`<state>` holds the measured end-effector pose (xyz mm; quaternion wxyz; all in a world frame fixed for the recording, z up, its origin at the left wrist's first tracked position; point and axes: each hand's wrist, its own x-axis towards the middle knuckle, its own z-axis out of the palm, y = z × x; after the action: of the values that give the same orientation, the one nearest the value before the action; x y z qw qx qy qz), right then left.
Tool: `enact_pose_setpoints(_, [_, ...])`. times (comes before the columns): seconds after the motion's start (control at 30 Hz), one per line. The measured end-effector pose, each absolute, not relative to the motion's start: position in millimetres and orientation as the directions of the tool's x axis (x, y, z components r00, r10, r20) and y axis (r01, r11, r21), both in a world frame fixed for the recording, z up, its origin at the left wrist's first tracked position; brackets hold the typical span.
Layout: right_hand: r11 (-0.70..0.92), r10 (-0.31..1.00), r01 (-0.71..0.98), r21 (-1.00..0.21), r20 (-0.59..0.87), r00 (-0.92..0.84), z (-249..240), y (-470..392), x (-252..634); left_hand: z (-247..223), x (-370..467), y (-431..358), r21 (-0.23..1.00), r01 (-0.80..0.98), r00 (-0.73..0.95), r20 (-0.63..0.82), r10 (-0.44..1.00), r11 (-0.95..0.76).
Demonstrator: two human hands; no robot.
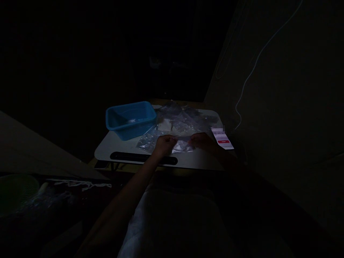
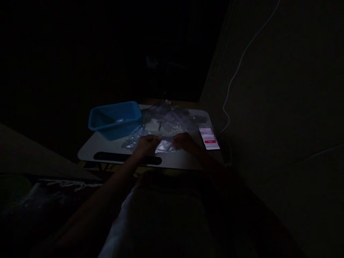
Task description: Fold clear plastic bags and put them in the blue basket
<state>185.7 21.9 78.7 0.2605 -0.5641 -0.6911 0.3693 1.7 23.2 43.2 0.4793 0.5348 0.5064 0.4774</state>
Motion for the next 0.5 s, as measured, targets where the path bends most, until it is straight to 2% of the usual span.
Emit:
enact_pose_setpoints(0.23, [0.018,0.982,0.531,-0.847,-0.085,-0.170,89.7,26.3,167.4,60.4,-14.7,28.9,0.992,0.095,-0.027,0.087,0.996,-0.084])
enact_pose_setpoints(0.5, [0.046,0.981,0.373,-0.927,-0.029,-0.194,129.0,60.7,122.4,109.0,-56.9,59.2,0.932,0.262,-0.132,0.292,0.947,-0.250])
